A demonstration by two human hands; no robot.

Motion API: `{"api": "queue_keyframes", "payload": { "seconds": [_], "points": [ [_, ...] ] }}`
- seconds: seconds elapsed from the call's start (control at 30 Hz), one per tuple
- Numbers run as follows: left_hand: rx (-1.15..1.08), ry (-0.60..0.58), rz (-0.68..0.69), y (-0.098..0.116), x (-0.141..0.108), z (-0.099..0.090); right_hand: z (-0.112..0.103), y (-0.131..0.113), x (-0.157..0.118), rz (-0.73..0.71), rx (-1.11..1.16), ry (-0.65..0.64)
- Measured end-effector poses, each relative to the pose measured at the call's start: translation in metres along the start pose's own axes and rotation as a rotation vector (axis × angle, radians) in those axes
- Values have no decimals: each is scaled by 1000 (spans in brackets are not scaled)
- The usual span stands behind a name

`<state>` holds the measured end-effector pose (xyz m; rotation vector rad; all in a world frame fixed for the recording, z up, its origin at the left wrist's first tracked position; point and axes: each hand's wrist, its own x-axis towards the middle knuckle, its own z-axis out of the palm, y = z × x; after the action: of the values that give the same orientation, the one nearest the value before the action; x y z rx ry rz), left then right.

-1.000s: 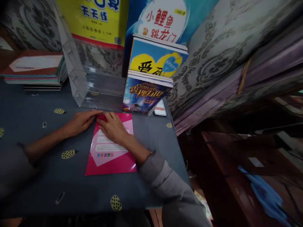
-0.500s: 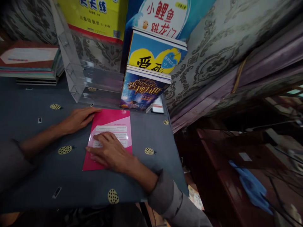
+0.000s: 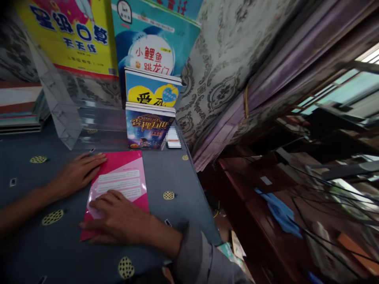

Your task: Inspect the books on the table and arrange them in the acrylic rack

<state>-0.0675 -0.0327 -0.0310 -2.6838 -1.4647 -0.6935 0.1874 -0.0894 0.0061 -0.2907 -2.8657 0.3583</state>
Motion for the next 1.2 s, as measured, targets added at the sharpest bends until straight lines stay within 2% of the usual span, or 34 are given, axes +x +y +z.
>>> {"api": "queue_keyframes", "payload": {
  "seconds": [0.13, 0.33, 0.53, 0.9, 1.07, 1.2],
  "points": [
    [34, -51, 54, 4, 8, 2, 1, -1, -1, 0, -24, 21],
    [19, -135, 139, 14, 34, 11, 1, -2, -2, 12, -54, 40],
    [-5, -117, 175, 22, 50, 24, 0, -1, -2, 7, -86, 7],
    [-2, -73, 183, 9, 61, 27, -2, 8, 7, 14, -140, 8],
    [48, -69, 201, 14, 64, 25, -1, 7, 7, 5, -148, 32],
    [81, -97, 258, 24, 77, 28, -1, 6, 7, 9, -158, 36]
  ]
}}
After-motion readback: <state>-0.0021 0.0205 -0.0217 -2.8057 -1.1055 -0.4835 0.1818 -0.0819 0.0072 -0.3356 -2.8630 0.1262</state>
